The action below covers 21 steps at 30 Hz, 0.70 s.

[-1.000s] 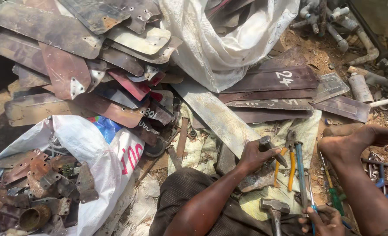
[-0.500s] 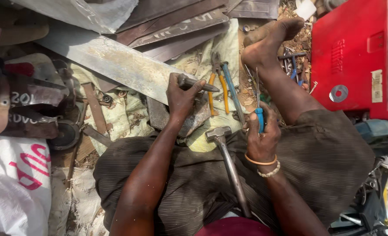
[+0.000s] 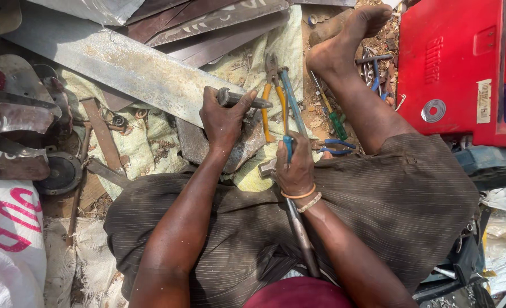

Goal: The person sits on the ground and uses a hammer and chisel to shape and remove material from a long metal blade. They repeatedly strike the chisel, flip the blade, and scrape off debris while working on an anvil-like block.

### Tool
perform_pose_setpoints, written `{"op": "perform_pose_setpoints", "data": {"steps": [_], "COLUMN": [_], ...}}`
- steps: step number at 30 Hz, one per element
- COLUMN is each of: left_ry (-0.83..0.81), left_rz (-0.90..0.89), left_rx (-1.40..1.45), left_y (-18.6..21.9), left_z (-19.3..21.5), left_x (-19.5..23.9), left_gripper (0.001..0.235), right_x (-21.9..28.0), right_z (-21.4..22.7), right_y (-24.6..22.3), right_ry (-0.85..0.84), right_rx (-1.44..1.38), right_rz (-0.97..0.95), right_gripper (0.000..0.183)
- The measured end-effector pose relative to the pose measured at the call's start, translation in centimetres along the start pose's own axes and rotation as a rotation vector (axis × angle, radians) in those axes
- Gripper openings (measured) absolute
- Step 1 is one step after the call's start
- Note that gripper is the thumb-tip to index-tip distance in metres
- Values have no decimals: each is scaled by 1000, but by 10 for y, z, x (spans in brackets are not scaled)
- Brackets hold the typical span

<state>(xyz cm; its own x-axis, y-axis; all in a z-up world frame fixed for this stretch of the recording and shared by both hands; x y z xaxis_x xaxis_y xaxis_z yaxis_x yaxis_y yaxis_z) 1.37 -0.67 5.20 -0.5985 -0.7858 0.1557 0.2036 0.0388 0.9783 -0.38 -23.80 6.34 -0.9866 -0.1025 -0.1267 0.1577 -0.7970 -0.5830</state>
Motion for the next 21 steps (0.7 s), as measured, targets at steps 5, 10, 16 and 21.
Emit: {"op": "perform_pose_setpoints", "data": {"steps": [5,10,16,21], "left_ry": [9,-1,79,124], "left_rz": [14,-15,85,15], "left_rx": [28,92,328,384], "left_y": [4,10,-1,2], "left_z": [-4,-5,19,26], "left_x": [-6,-8,-22,-42], "left_gripper": [52,50,54,54], "right_x": [-8,-7,-11,-64], "right_z": [15,22,12,33], "right_y": [-37,-30,16,58], "right_ry": [252,199,-53,138], "right_rx": [-28,3,236,328], "right_rz": [276,234,50,-79], "right_gripper": [26,26,23,10]}}
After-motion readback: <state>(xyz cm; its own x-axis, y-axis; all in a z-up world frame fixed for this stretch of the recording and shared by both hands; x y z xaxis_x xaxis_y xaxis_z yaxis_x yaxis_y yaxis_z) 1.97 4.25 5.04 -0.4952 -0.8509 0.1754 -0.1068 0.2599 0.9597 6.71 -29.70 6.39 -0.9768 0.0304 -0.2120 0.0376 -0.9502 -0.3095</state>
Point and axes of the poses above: each hand's wrist, its own x-axis away from the middle knuckle, its own z-axis out of the back of the hand, y = z × x, the point moved 6 cm from there along -x, towards the middle knuckle, and after that the axes turned 14 degrees about y, right-handed, at the moved point
